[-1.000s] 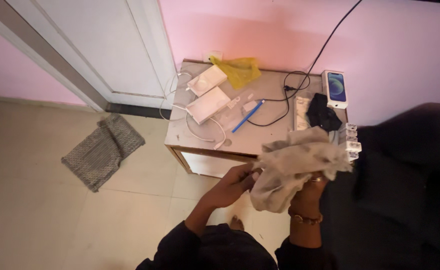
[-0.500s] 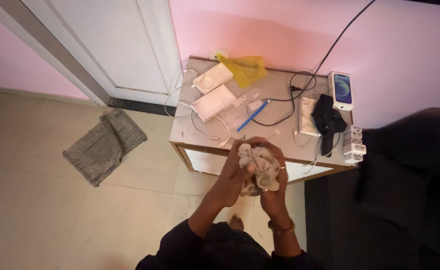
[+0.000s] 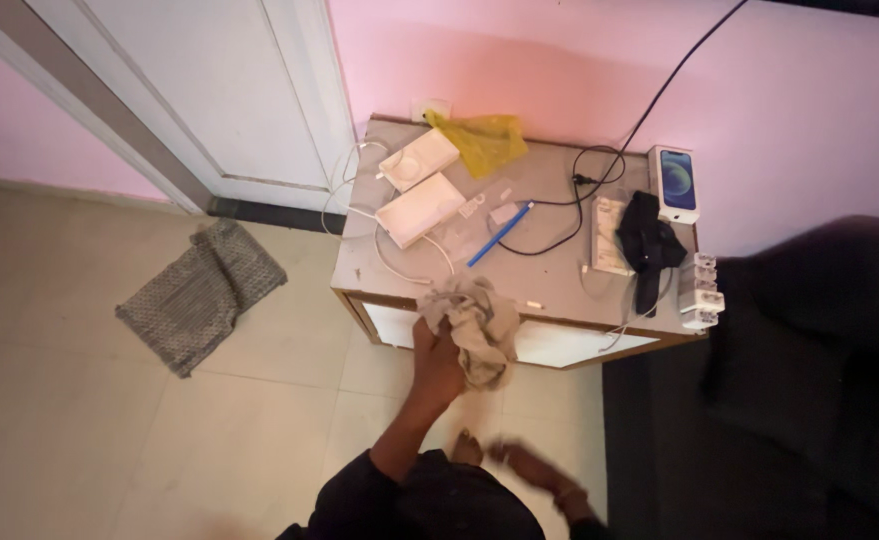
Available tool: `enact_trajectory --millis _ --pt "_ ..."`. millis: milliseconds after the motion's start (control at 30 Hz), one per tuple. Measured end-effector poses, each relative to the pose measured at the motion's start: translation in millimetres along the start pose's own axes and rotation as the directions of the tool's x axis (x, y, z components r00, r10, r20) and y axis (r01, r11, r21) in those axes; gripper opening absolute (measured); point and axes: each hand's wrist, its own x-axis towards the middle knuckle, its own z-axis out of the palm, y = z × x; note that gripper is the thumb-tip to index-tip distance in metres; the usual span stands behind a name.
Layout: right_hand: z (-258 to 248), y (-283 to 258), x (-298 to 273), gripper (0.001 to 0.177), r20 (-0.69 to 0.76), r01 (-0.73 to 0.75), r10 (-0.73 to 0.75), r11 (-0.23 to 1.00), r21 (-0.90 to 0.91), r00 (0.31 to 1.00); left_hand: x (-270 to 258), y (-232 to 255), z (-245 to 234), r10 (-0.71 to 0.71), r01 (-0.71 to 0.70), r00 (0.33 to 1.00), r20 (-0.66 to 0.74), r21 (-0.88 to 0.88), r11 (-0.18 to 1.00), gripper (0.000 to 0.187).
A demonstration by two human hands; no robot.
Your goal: The person wipes down an empty electronics box and several charging cables with a cloth.
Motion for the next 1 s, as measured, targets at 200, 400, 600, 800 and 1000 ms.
enact_trajectory --millis 200,400,600,800,1000 --pt "47.9 21.5 -0.5 0.041 0.128 -0.489 0.573 0.778 -0.395 0.809 -2.5 1.2 13.0 0.0 0.008 0.984 0.176 -0.049 0.999 0.021" --pt "46.3 21.2 -9.6 0.034 0.057 -0.357 0.421 0.826 -0.437 0.905 -7.5 7.0 14.9 0.017 -0.028 0.984 0.175 0.063 0.998 0.019" --pt "29.8 11.1 -15.4 0.032 -0.011 -0.438 0.487 0.775 -0.456 0.873 -4.1 -1.3 9.4 0.128 -0.117 0.972 0.195 -0.066 0.991 0.019" --pt "29.9 16.9 -16.0 0.034 0.088 -0.418 0.521 0.765 -0.49 0.849 -7.9 -2.4 14.9 -0.007 0.003 0.995 0.098 0.047 0.999 0.022" --pt "20.2 22.7 -17.3 0.033 0.082 -0.405 0.491 0.792 -0.458 0.867 -8.7 -1.2 14.9 0.034 -0.049 0.991 0.128 0.114 0.992 0.023"
